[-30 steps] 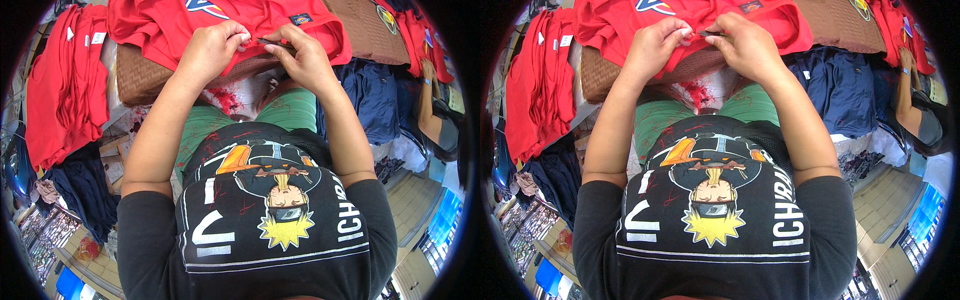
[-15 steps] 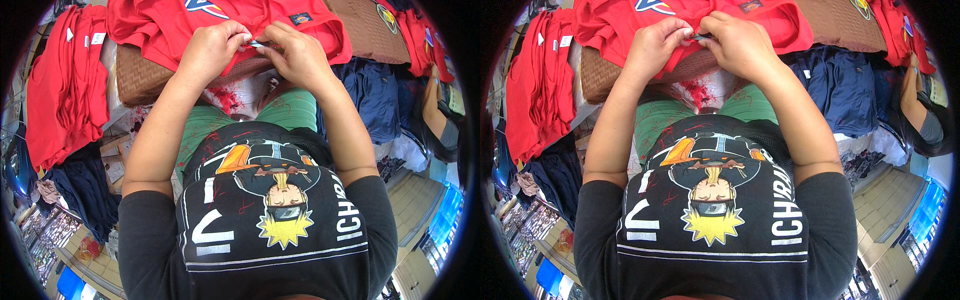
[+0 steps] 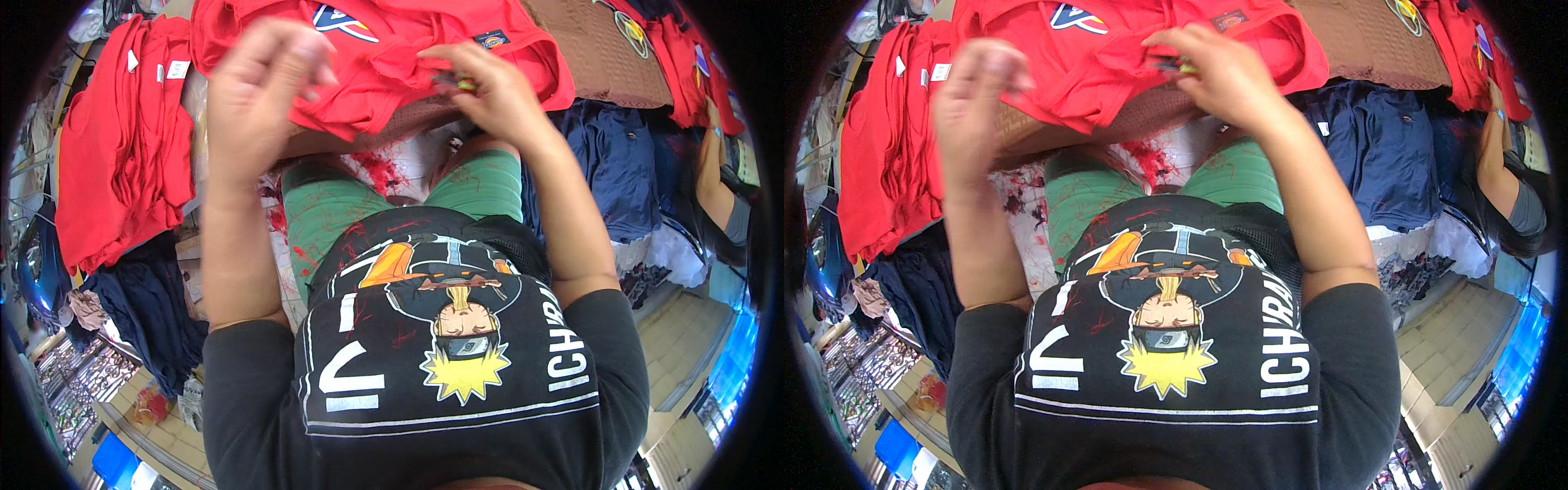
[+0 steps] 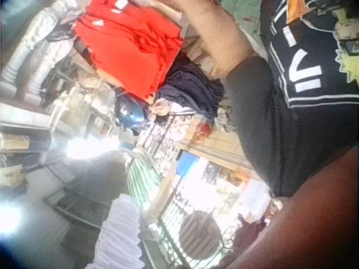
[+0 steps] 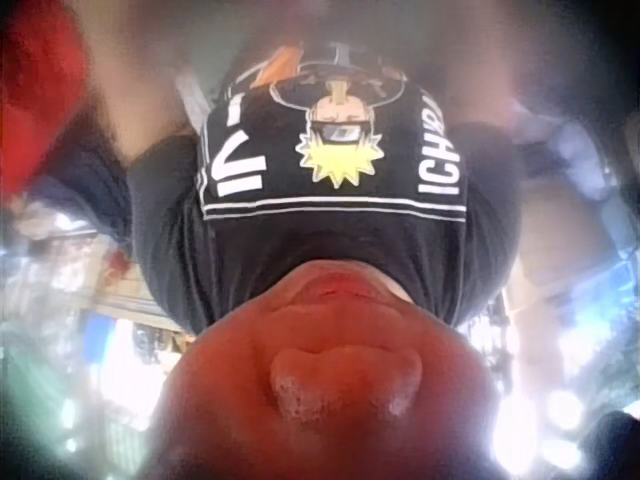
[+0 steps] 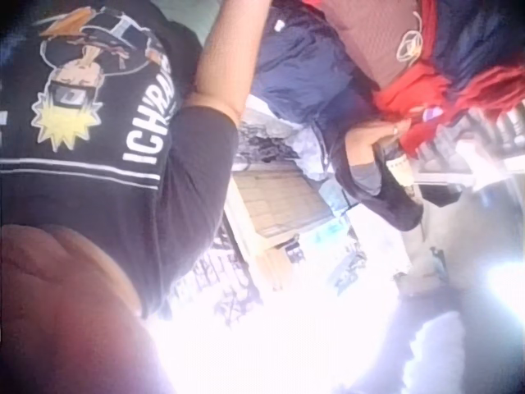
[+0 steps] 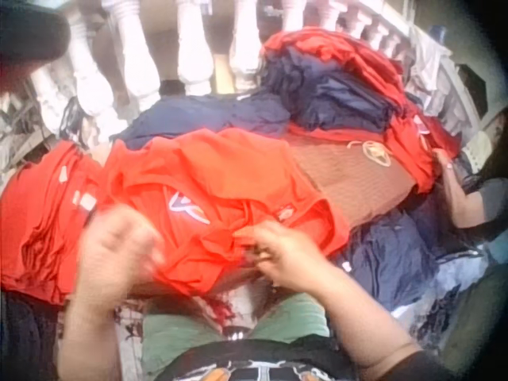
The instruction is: The person trims loose threads from red and navy blue shirts using shears before stacking them on a table.
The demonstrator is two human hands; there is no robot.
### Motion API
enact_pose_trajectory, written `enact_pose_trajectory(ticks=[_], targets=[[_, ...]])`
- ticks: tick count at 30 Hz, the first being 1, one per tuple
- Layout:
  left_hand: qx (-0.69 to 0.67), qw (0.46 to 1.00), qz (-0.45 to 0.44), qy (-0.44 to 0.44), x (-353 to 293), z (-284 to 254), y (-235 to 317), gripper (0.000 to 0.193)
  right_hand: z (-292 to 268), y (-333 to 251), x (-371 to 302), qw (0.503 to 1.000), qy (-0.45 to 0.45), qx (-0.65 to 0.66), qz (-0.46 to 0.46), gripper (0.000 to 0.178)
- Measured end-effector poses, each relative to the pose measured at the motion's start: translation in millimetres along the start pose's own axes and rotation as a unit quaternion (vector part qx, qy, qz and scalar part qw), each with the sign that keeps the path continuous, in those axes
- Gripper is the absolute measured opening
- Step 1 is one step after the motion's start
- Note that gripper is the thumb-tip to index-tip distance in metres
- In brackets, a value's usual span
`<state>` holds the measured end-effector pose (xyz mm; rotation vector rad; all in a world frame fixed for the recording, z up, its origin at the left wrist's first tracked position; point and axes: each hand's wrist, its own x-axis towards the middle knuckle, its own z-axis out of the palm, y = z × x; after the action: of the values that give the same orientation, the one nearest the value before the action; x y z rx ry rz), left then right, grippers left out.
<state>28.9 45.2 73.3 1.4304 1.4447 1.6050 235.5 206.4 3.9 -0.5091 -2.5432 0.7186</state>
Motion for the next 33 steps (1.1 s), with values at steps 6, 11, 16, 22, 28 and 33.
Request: enact_pose_trajectory(ticks=[6,11,16,22,28,33], targets=[[0.076,0.981,0.057,0.170,-12.7,41.9,-49.2,0.020,16.5,3.9,8.1,0.954,0.042,0.255,0.153,0.021],[0.138,0.964,0.116,0.195,-1.6,47.8,-43.7,0.014,-2.7,-7.3,4.2,0.885,0.031,0.396,0.243,0.017],[0.264,0.944,0.154,0.121,-3.6,61.0,-37.6,0.032,-6.8,-11.1,3.1,0.879,0.021,0.419,0.227,0.020],[0.442,0.874,0.154,0.129,-8.8,83.3,-39.7,0.059,-10.6,-16.5,1.9,0.895,-0.007,0.392,0.211,0.018],[0.128,0.991,0.002,0.035,10.3,57.8,-40.2,0.027,-7.3,-0.2,7.4,0.929,0.070,0.349,0.099,0.016],[-0.137,0.969,-0.176,-0.110,13.1,30.4,-34.7,0.026,-35.2,-15.6,10.1,0.890,0.040,0.416,0.183,0.016]])
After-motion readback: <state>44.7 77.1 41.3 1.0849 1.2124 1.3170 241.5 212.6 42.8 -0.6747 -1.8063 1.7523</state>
